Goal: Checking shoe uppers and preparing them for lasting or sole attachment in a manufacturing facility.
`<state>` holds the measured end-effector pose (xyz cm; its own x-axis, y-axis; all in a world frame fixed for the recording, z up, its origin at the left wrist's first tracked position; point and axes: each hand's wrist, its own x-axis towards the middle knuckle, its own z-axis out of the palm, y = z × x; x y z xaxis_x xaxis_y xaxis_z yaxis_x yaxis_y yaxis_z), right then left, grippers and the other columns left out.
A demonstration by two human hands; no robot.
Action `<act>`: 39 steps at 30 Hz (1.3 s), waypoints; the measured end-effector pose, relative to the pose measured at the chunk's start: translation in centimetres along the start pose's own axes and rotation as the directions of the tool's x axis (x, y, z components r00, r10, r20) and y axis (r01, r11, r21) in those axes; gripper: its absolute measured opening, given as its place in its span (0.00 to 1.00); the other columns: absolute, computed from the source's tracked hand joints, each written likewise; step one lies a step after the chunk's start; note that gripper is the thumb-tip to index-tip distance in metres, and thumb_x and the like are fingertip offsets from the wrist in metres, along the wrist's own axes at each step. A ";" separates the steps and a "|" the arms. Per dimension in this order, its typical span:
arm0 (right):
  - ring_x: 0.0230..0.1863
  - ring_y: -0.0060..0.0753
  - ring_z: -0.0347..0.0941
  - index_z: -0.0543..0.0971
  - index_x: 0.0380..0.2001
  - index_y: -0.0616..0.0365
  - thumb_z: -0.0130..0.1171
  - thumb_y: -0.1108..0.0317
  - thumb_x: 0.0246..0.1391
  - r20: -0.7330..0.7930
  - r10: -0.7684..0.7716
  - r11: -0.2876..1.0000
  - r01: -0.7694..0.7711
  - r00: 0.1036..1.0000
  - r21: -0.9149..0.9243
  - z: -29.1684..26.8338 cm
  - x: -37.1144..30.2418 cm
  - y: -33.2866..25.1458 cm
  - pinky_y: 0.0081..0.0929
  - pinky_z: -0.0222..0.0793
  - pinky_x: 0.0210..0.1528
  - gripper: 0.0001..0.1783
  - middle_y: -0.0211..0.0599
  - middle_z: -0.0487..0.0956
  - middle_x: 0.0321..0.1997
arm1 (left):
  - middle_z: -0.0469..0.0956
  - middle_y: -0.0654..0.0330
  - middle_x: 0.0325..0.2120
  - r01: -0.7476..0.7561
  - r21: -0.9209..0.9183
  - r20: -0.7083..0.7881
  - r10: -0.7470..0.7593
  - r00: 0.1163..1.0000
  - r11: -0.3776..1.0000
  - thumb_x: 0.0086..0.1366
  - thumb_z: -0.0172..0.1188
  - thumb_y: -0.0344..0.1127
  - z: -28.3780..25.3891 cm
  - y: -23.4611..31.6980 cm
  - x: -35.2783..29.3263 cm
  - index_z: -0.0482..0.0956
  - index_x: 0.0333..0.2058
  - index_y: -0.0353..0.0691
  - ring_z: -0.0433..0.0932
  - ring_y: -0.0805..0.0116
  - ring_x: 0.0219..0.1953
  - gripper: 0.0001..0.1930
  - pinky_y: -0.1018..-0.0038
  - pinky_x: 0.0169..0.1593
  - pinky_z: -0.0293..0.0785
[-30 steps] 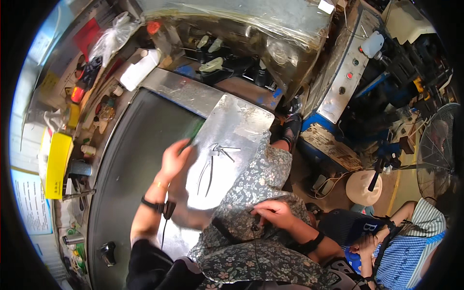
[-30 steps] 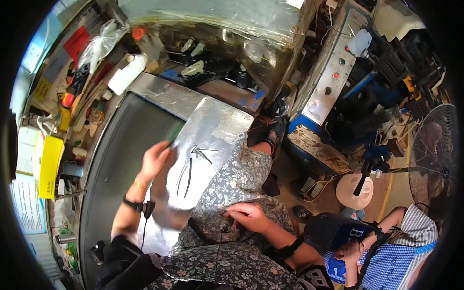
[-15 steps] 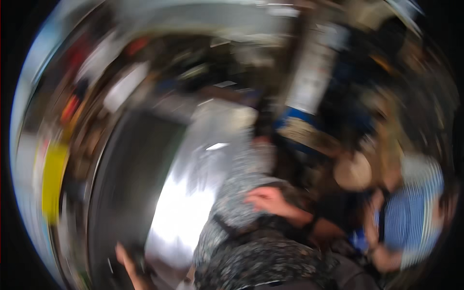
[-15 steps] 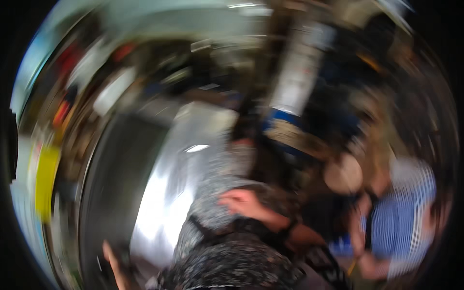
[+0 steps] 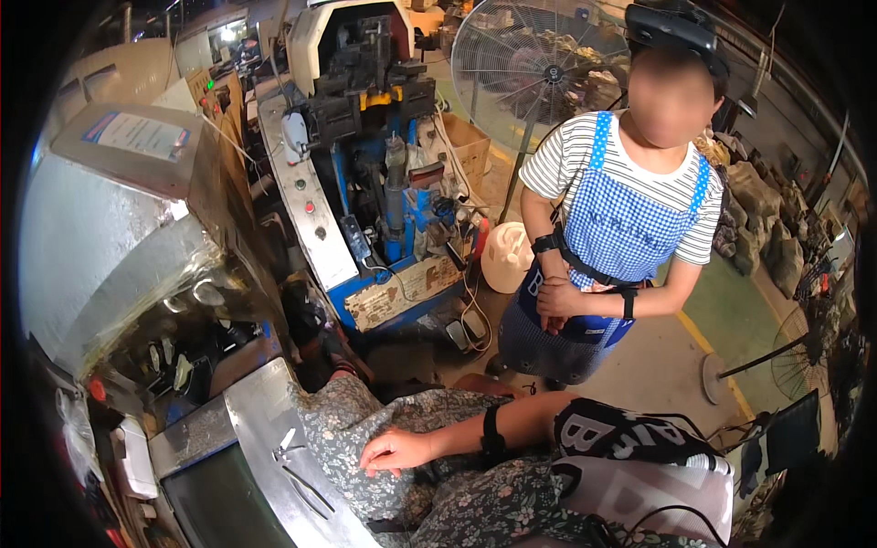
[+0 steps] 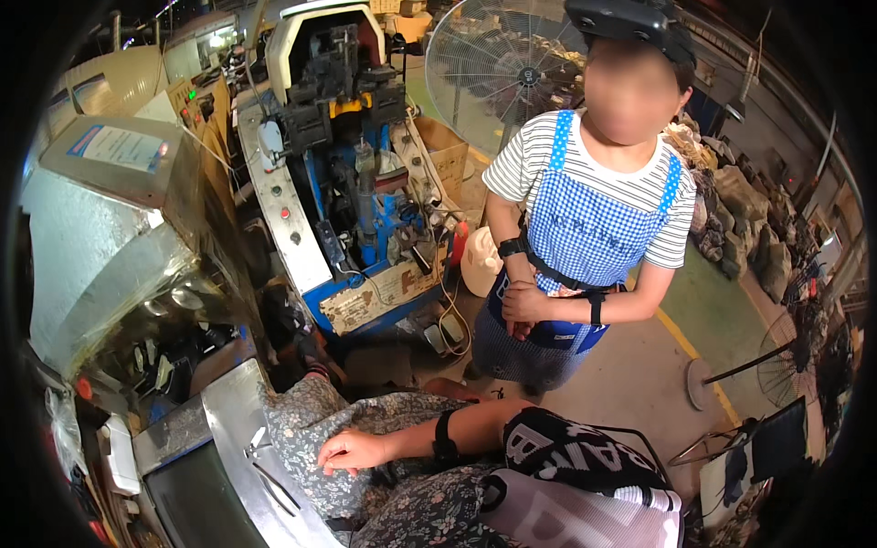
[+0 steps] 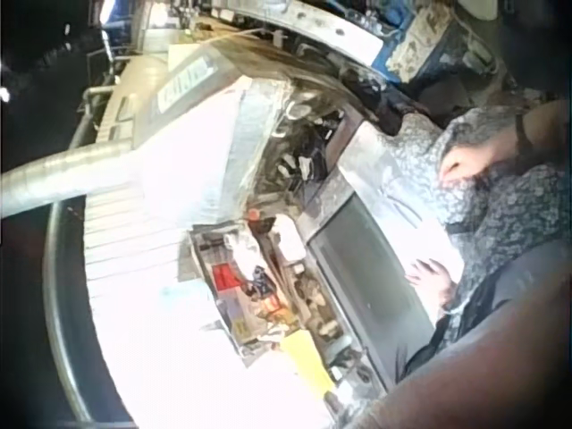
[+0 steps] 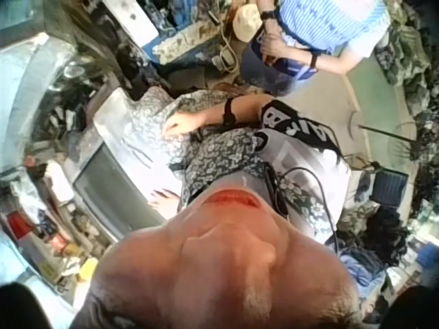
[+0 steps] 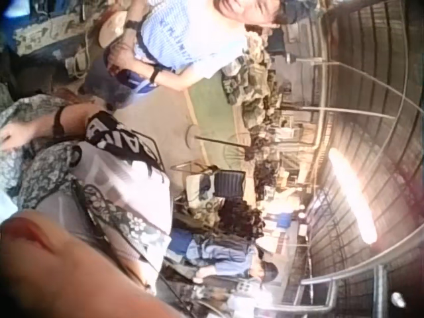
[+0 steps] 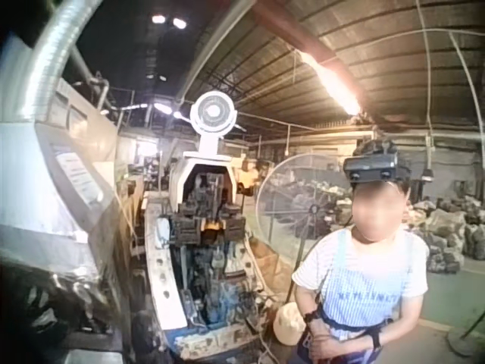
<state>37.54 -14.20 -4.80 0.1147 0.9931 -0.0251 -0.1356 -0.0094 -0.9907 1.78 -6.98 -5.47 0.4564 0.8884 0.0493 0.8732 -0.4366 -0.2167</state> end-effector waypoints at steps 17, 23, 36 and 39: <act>0.19 0.20 0.75 0.77 0.47 0.62 0.49 0.71 0.62 0.072 0.029 0.999 -0.031 0.997 0.027 -0.7 0.2 0.3 0.19 0.71 0.23 0.14 0.36 0.84 0.40 | 0.68 0.43 0.60 0.038 -0.105 0.000 -0.038 0.999 0.994 0.71 0.44 0.49 0.2 0.3 -0.2 0.70 0.60 0.43 0.63 0.38 0.61 0.26 0.47 0.65 0.57; 0.20 0.18 0.75 0.77 0.49 0.61 0.51 0.68 0.64 0.099 0.062 0.991 -0.073 0.993 0.108 -0.8 -0.4 1.4 0.18 0.71 0.23 0.14 0.35 0.84 0.41 | 0.65 0.39 0.61 0.092 -0.167 -0.014 -0.095 0.995 0.982 0.71 0.42 0.48 2.0 -0.5 -0.8 0.68 0.61 0.40 0.63 0.38 0.62 0.27 0.49 0.67 0.55; 0.22 0.18 0.76 0.78 0.46 0.64 0.52 0.71 0.65 0.122 0.023 0.976 -0.048 0.992 0.211 -2.3 0.1 1.2 0.19 0.72 0.24 0.11 0.38 0.83 0.40 | 0.63 0.43 0.63 0.098 -0.295 -0.011 -0.107 0.994 0.951 0.64 0.47 0.42 5.3 -1.8 0.2 0.70 0.57 0.32 0.49 0.33 0.68 0.26 0.43 0.70 0.40; 0.22 0.19 0.76 0.78 0.45 0.65 0.52 0.71 0.65 0.140 0.065 0.971 -0.095 0.988 0.221 -2.6 0.1 0.2 0.19 0.72 0.24 0.11 0.38 0.83 0.40 | 0.63 0.44 0.63 0.118 -0.275 0.034 -0.113 0.993 0.954 0.64 0.46 0.43 5.1 -2.2 1.0 0.69 0.58 0.33 0.48 0.34 0.69 0.27 0.43 0.70 0.40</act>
<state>40.09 -14.39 -5.40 -0.0337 0.9970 -0.0701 -0.3597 -0.0775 -0.9298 -0.61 -4.43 -9.88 0.3487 0.9364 0.0399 0.9341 -0.3507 0.0671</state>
